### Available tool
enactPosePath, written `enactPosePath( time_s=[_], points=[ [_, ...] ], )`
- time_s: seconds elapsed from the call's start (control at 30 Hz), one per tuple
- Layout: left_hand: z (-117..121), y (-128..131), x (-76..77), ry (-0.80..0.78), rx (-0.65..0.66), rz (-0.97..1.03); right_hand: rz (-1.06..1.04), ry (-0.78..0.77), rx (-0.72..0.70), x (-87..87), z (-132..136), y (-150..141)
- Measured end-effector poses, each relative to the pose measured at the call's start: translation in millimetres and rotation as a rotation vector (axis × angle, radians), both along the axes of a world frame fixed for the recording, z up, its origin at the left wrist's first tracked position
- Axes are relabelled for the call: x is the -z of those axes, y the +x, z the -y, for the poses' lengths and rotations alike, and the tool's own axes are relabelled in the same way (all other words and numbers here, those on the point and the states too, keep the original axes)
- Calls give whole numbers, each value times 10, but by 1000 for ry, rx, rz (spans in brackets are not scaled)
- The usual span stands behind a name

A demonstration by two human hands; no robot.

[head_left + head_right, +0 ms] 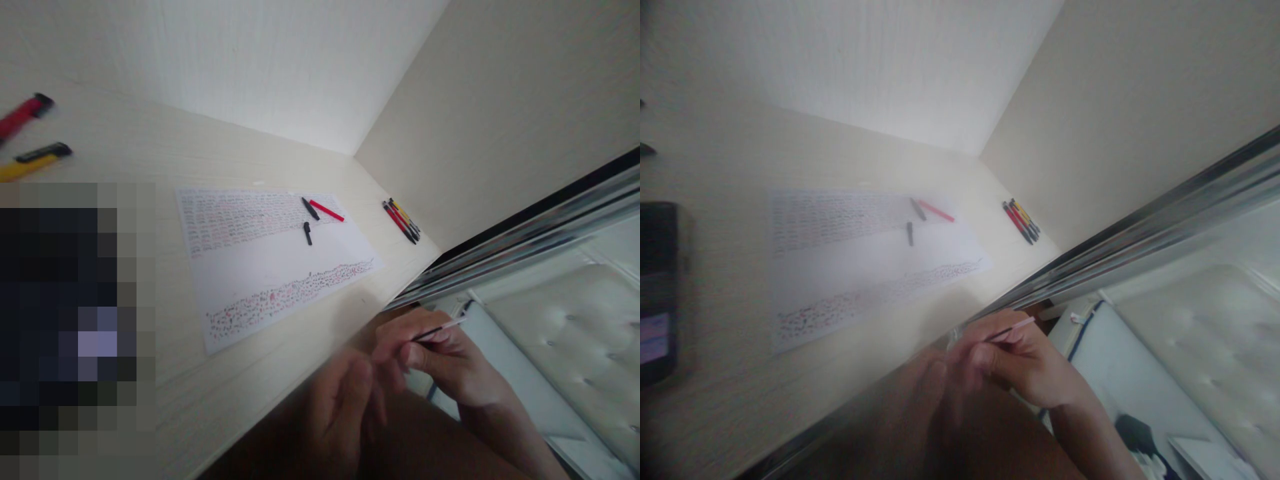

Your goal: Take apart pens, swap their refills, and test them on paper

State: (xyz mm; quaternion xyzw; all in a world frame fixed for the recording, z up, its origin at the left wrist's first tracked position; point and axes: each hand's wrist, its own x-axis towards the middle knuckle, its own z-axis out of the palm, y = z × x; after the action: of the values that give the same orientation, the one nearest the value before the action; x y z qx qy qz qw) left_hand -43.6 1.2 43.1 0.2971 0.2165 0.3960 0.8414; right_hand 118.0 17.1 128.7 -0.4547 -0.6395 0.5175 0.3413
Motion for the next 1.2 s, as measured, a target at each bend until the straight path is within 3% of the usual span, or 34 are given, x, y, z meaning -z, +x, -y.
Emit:
enactPosePath(
  time_s=[0.27,0.43,0.57,0.8,0.9,1.03,1.1,1.13,1.2],
  points=[
    [-32,-29,20,117,-12,-48,2,7,-12,-16,-50,-90],
    [31,-26,117,212,-73,-115,-80,-13,14,14,-57,-112],
    [93,-21,179,228,-42,-142,-77,-12,38,74,-100,-73],
    [74,36,180,407,-184,-406,-46,-17,-192,78,-194,28],
    [17,49,140,470,-272,-473,-92,66,-240,92,-260,42],
    [-122,-32,-159,558,-298,-529,-203,280,-198,82,-384,97],
    [-206,-77,-434,707,-247,-648,-231,377,-180,17,-452,161],
    [-254,-93,-588,734,-287,-728,-238,412,-187,-33,-490,200],
    [-373,-110,-896,802,-240,-885,-246,461,-213,-151,-586,275]
  ],
)
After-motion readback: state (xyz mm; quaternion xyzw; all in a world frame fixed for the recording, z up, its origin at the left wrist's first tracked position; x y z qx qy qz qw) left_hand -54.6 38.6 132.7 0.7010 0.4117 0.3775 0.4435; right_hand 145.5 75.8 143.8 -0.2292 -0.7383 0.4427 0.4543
